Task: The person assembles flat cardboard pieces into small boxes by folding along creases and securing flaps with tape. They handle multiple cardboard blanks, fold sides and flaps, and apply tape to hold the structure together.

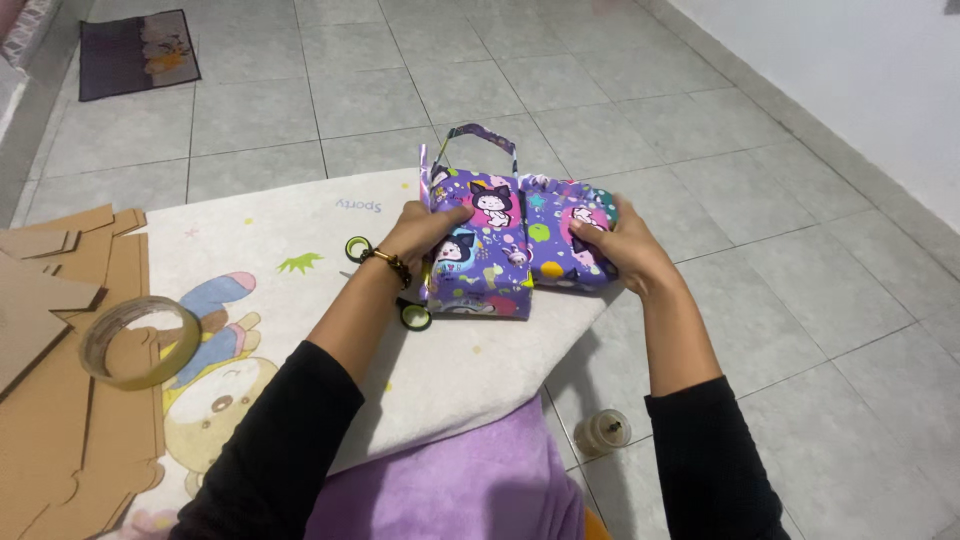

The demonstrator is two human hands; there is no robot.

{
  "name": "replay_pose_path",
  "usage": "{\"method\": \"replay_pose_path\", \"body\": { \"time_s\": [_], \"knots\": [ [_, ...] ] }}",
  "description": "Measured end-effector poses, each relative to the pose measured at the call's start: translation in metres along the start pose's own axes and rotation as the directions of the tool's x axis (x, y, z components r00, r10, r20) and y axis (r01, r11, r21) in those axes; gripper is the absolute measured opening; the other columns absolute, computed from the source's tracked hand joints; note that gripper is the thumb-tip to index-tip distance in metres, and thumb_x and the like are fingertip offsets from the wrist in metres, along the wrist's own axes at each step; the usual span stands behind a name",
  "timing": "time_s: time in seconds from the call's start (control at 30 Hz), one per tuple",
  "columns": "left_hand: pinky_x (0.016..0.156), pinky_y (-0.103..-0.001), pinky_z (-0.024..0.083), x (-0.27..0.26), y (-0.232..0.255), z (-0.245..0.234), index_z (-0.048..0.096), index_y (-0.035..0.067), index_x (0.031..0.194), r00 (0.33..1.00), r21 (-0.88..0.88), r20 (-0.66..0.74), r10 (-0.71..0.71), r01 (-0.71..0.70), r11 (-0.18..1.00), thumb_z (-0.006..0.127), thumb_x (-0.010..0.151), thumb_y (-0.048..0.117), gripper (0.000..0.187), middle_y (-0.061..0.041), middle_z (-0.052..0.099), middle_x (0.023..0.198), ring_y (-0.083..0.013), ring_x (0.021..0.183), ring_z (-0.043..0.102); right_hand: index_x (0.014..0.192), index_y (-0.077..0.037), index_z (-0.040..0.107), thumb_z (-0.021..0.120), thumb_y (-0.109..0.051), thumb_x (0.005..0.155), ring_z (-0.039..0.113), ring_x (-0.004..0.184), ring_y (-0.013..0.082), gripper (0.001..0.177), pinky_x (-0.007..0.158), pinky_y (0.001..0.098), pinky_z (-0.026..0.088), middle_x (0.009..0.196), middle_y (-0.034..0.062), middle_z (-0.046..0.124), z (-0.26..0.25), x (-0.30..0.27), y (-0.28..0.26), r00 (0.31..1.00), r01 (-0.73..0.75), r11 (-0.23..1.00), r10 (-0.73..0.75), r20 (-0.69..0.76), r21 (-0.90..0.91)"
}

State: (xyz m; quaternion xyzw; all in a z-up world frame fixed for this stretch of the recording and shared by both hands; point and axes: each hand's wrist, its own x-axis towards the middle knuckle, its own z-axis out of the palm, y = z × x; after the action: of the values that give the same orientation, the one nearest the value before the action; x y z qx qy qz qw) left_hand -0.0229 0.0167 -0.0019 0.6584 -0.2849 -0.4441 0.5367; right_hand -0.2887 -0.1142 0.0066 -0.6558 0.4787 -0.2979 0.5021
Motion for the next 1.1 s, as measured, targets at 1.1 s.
{"method": "replay_pose_path", "body": {
  "time_s": [1.1],
  "knots": [
    [0.089,-0.028,0.057,0.025,0.012,-0.019,0.051,0.002,0.124,0.918,0.065,0.13,0.375,-0.386,0.92,0.079,0.082,0.007,0.051,-0.004,0.07,0.109,-0.0135,0.103,0.07,0.132,-0.007,0.057,0.078,0.001,0.08,0.066,0.096,0.0157,0.056,0.08,0.0298,0.054,0.11,0.0049,0.069,-0.008,0.006,0.024,0.966,0.157,0.843,-0.238,0.096,0.514]
  ]
}}
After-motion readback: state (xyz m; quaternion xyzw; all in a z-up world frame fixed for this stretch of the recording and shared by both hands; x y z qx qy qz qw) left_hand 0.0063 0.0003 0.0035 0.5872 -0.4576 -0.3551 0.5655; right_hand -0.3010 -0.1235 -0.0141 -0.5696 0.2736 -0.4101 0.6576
